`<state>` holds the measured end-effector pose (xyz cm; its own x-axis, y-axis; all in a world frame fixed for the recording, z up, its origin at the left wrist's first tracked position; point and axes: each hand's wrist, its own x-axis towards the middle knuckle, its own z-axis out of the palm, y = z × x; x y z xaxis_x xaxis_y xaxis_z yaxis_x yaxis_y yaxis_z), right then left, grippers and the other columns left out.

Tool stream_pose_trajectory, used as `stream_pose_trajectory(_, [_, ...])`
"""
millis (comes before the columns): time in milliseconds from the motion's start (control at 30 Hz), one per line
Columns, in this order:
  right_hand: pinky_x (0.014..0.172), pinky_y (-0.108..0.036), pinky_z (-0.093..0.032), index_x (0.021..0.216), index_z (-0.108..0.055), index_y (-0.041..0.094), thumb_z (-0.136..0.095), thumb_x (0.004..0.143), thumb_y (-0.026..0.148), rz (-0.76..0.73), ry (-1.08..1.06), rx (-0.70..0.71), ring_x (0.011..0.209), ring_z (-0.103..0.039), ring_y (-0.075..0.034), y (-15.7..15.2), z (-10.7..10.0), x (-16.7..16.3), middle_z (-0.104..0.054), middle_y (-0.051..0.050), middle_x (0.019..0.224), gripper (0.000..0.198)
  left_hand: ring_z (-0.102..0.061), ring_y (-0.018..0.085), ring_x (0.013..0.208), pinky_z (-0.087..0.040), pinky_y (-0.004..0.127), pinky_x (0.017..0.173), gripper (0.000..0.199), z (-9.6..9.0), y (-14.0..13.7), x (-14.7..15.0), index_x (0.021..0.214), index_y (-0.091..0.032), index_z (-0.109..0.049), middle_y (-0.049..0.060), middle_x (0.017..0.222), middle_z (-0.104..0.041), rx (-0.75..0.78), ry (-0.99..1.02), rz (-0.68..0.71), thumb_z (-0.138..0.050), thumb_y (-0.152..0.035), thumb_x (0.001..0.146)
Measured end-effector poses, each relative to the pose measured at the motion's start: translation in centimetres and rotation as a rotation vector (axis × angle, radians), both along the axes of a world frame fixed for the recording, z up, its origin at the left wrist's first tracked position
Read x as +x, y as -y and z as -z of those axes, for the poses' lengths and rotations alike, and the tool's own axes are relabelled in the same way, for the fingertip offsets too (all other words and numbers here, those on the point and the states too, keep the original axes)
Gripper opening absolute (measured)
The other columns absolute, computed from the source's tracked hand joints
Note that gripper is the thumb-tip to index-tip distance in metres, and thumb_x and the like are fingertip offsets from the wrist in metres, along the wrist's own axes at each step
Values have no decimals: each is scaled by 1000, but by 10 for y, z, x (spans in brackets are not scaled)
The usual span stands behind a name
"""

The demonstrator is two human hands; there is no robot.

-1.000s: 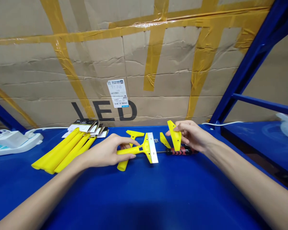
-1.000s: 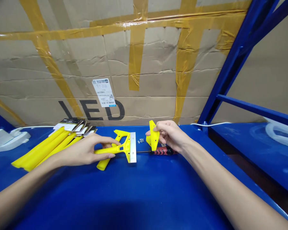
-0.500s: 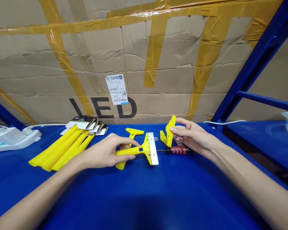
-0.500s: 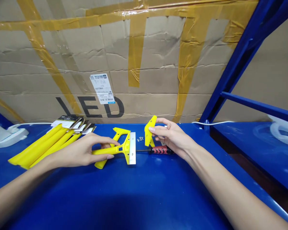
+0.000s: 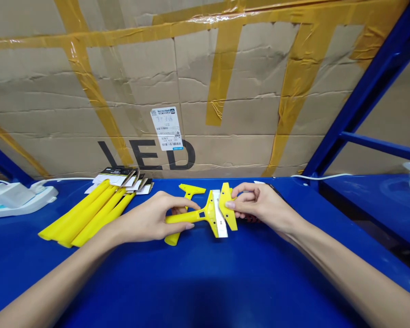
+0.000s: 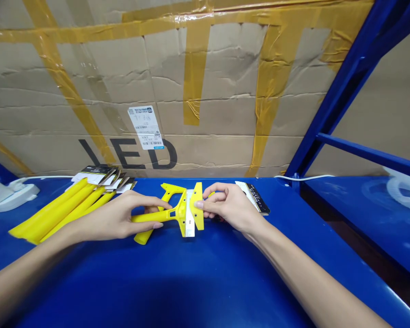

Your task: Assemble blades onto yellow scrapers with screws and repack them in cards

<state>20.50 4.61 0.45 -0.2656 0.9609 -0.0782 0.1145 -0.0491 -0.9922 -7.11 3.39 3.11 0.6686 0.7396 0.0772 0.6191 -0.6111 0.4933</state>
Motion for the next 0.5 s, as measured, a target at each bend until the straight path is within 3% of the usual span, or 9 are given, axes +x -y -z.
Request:
stream_pose_trajectory(333, [54,-22,-46,79,-54,21,-98,51,34,-9,-42,17,51,-58,-10,4,11,-15,-67,7,53,53,-67,15,70,-46,23,66,36,6,-2,-1,122,-18,-72,4,85,-75,94,63,55,-68,-38,93])
stream_pose_trajectory(500, [63,-27,-52,100,-61,21,-92,64,38,-56,-27,16,61,-68,-14,5,13,-14,-75,4,66,51,-65,15,74,-46,24,70,33,9,-1,-1,122,-21,-68,1,87,-74,146,49,39,-66,-40,94])
